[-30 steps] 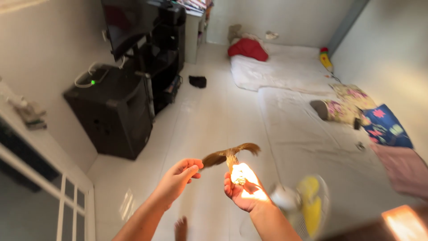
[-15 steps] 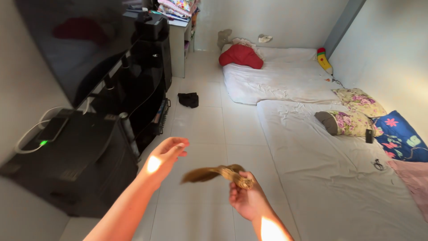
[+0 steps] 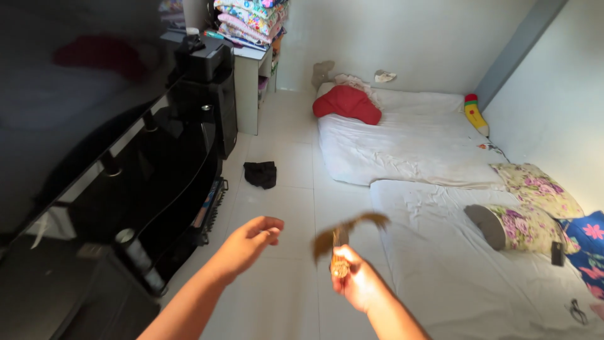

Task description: The recorder tidies a bedroom by opening curtains, stacking pillows from the floor mattress onto a desk, and picking up cleaning tools.

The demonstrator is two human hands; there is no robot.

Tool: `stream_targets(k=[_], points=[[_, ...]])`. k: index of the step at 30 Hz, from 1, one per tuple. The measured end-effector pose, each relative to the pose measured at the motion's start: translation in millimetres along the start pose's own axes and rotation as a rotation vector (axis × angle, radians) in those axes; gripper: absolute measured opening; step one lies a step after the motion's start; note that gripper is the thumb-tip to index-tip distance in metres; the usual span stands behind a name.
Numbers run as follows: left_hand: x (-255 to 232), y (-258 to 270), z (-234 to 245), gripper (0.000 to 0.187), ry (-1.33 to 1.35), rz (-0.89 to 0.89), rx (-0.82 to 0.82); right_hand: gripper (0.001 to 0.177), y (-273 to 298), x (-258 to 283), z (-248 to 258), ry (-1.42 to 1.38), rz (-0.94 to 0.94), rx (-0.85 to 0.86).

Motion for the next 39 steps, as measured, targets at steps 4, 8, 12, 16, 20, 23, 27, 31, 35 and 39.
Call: stream_targets(k=[4, 8, 12, 16, 20, 23, 27, 31, 35, 39], points=[[17, -75, 45, 0.036, 0.060, 0.045, -0.076, 0.029, -60, 85, -57, -0.056, 0.025, 0.082], [66, -158, 94, 0.036, 0.126, 0.182, -0.159, 0.031, -115, 133, -139, -0.014, 0.029, 0.274], [128, -277, 148, 0.035, 0.163, 0.188, -0.263, 0.023, -266, 115, -141, 0.145, -0.268, 0.080], [104, -381, 219, 0.034, 0.138, 0.151, -0.330, 0.023, -397, 141, -168, 0.124, -0.244, 0.023], [78, -468, 255, 0.032, 0.093, 0.211, -0.281, 0.022, -431, 177, -204, 0.004, -0.274, -0.084], [69, -539, 258, 0.031, 0.094, 0.262, -0.214, 0.020, -455, 217, -219, -0.068, -0.285, -0.155], [71, -649, 238, 0.029, 0.195, 0.145, -0.092, 0.020, -523, 270, -211, -0.086, -0.286, -0.200], [87, -778, 212, 0.028, 0.232, 0.043, -0.021, 0.018, -629, 340, -187, -0.266, -0.292, -0.158], [57, -887, 215, 0.027, 0.221, 0.008, 0.026, 0.015, -697, 436, -231, -0.451, -0.334, 0.089], [44, -978, 233, 0.029, 0.155, 0.105, 0.020, 0.018, -755, 538, -274, -0.406, -0.278, 0.279]])
Point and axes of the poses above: each hand's wrist, its own y-axis away from the middle knuckle, its own z-axis out of the back of the hand, x = y × z, the point moved 8 cm from there along -y, towards the middle knuckle, and after that the axes turned 10 degrees about -y, right-handed, at the moved point
